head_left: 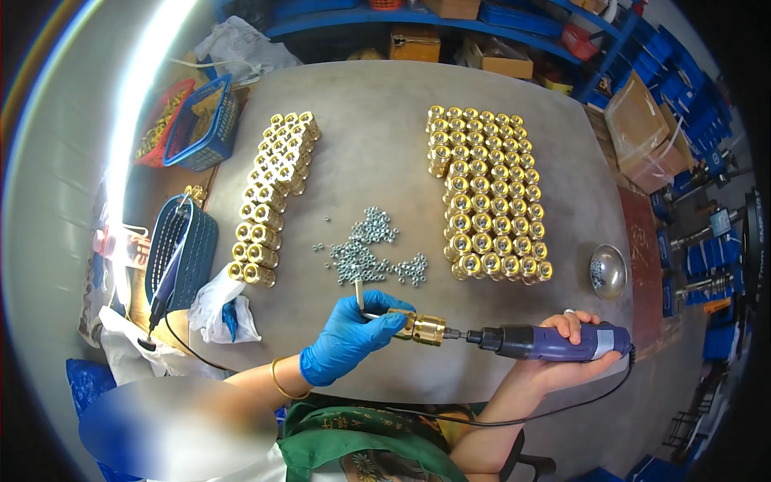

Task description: Using an electric screwdriver to assemble small metal cylinders into a grid pattern.

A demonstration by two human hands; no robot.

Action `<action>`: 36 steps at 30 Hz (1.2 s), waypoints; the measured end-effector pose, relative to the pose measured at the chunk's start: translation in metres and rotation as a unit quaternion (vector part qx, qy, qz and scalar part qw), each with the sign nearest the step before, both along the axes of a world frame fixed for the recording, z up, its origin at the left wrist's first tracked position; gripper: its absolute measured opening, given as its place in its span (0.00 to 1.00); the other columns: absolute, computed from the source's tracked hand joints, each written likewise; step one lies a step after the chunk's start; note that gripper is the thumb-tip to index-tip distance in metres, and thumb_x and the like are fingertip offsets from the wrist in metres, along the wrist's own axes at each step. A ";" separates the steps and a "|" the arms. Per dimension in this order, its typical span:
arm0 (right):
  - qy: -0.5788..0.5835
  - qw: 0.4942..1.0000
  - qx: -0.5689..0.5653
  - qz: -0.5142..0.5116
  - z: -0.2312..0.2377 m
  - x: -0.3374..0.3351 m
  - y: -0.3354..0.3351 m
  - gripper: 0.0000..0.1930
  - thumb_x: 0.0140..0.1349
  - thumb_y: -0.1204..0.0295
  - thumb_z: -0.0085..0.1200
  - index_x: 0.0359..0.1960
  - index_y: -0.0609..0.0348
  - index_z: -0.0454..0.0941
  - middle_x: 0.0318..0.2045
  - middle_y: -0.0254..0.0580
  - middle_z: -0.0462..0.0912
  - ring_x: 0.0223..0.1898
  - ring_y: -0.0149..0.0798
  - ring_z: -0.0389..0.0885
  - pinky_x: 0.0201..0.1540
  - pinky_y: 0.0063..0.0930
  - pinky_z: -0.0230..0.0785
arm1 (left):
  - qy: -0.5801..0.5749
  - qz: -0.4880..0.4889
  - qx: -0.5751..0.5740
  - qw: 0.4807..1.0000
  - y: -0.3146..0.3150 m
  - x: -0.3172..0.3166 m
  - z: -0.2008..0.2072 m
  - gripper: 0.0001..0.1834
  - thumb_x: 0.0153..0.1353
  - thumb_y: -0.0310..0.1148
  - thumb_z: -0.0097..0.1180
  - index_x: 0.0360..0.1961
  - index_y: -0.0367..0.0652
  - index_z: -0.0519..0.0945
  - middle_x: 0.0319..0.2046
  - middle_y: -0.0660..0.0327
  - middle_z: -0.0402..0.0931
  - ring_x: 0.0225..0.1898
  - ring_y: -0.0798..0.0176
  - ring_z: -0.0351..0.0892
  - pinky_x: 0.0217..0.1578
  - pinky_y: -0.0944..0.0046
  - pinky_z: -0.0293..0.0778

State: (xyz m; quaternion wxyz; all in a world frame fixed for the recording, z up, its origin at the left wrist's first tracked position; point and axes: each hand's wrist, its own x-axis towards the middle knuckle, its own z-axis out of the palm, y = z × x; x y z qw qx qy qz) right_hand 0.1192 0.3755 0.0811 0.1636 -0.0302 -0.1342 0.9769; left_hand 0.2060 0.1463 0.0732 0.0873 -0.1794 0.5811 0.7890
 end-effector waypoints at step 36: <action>0.017 0.996 0.069 -0.061 -0.027 -0.011 0.051 0.30 0.54 0.50 0.50 0.48 0.63 0.64 0.40 0.44 0.71 0.24 0.29 0.68 0.30 0.19 0.65 | 0.250 -0.055 -0.479 0.839 -0.044 -0.218 -0.040 0.56 0.42 0.25 0.65 0.65 0.45 0.37 0.24 0.59 0.72 0.26 0.65 0.71 0.33 0.65 0.70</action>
